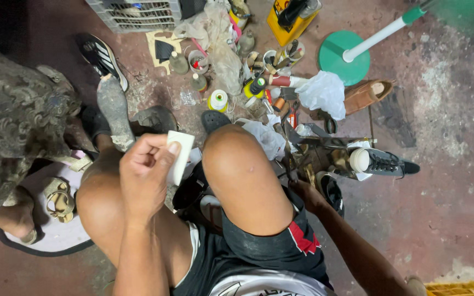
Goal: The person sits on the floor and repairs a black sneaker by applying a white strip to the sole. They use scissors to trim the strip and press it into place along the shoe's edge.
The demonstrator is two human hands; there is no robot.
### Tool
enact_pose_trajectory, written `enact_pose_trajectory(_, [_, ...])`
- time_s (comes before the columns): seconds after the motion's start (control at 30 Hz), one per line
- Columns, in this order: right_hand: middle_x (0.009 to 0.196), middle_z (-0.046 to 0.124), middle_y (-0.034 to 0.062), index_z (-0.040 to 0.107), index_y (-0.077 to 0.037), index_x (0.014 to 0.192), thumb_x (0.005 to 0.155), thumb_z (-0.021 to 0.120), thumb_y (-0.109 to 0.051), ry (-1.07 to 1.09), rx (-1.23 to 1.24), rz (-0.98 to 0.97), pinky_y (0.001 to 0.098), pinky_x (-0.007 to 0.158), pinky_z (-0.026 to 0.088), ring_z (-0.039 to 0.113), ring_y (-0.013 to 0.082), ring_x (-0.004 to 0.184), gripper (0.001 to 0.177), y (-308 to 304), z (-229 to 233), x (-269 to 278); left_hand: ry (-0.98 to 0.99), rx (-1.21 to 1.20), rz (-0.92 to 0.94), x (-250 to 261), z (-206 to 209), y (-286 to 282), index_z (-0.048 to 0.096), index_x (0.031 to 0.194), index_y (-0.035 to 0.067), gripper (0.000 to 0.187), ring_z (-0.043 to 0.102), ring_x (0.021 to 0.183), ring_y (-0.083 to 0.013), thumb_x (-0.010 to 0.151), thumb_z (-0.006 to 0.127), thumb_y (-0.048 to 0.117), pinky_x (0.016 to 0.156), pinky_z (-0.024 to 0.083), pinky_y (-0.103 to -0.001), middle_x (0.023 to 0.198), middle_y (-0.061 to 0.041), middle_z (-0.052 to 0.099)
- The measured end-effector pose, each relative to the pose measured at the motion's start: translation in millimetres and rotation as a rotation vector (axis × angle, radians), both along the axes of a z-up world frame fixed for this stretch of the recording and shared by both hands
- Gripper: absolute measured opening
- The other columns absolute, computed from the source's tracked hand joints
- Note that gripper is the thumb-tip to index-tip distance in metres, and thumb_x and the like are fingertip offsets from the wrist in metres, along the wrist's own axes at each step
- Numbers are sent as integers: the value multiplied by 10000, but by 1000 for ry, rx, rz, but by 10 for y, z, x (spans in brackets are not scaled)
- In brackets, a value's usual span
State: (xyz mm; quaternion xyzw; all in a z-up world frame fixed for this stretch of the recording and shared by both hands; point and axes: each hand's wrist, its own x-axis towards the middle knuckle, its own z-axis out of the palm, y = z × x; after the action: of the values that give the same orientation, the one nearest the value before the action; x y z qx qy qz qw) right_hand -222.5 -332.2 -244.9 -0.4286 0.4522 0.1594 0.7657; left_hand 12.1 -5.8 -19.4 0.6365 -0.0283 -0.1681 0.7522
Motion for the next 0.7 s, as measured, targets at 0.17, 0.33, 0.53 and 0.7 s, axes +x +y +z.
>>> enact_pose_trajectory(0.17, [954,660,-46,695,-110,972,1007,569,-299,-55,-313,181,211,886,475,618,47,951,230,-74,159,-261,32,99,-214,-99,111,-27,712,987,11,70,532,671,-8,959,719,75,593,424,-189,784,34,660])
enact_pose_trajectory(0.33, [649,490,-52,560,-128,828,941,713,-316,-291,-391,357,246,504,367,452,76,549,268,-190,643,-45,-18,196,-403,-172,347,-108,731,944,21,79,548,671,2,913,725,92,601,453,-191,763,50,677])
enact_pose_trajectory(0.53, [701,432,-99,522,-132,786,823,817,-555,-710,-510,727,252,537,320,405,59,629,517,-80,1768,199,21,339,-541,-256,581,-169,761,884,26,131,530,613,-16,901,750,155,549,462,-216,679,43,646])
enact_pose_trajectory(0.7, [629,295,-54,484,-101,713,715,836,-613,-703,-608,968,318,508,224,297,97,585,621,134,2263,444,98,289,-562,-290,616,-233,767,877,37,130,532,574,-7,886,748,165,506,457,-215,652,66,648])
